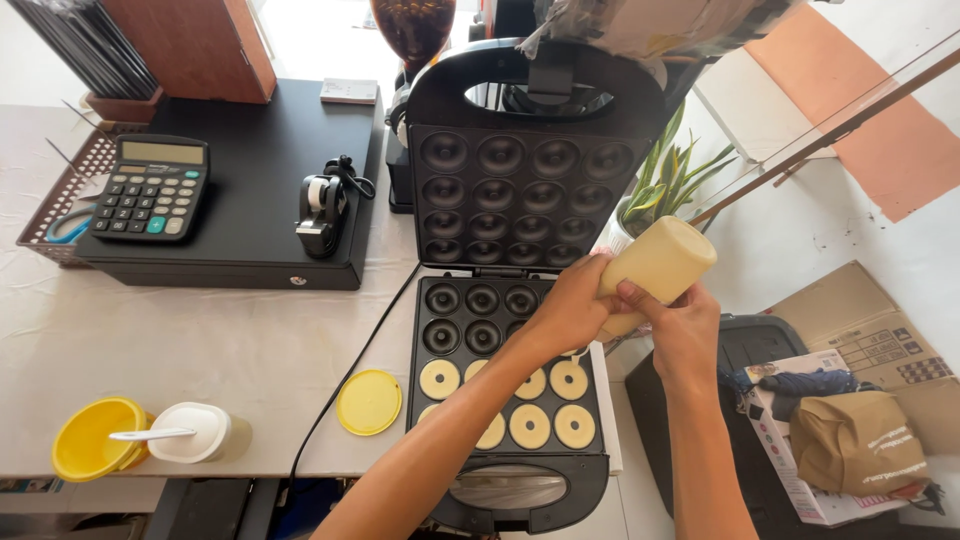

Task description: Pouring batter into a mini donut maker machine.

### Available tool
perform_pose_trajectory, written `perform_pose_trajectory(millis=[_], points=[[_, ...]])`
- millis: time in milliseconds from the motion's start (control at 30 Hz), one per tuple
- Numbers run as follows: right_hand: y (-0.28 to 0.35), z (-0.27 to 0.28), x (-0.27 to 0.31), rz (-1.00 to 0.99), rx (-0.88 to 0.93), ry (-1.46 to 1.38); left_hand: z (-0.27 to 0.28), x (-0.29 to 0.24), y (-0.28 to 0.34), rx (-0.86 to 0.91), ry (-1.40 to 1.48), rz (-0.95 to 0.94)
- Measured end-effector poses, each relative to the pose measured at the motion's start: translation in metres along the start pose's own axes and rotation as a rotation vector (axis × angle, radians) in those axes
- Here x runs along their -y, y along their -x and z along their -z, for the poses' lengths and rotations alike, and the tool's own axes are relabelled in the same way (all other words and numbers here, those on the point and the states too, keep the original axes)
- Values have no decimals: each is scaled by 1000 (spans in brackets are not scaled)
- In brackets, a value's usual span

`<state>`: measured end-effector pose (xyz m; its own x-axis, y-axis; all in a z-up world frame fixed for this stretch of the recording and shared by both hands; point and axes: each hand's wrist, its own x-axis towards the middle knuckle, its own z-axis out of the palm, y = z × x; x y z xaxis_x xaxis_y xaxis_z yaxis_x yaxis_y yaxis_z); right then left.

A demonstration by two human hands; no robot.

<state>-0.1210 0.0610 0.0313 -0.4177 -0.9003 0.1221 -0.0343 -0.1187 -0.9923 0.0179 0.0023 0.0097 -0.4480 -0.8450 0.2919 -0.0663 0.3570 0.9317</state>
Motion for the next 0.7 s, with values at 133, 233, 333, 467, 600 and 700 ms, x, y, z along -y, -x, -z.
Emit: perform_pose_trajectory(millis=[133,233,333,467,600,700], points=[[-11,7,-8,37,-2,-37,-6,6,-11,9,-16,-34],[-17,5,-7,43,-3,-19,-6,7,-17,-4,-9,-40],[-26,3,-8,35,-3,-46,-2,5,-23,-19,21,-33],[-28,-7,0,-6,4,-44,2,13,-27,-30,32,-40],[-18,-19,12,-65,29,-74,10,13,-18,-39,-9,7],[-15,-24,13,-53,36,-35,18,6,-14,-38,-4,32]])
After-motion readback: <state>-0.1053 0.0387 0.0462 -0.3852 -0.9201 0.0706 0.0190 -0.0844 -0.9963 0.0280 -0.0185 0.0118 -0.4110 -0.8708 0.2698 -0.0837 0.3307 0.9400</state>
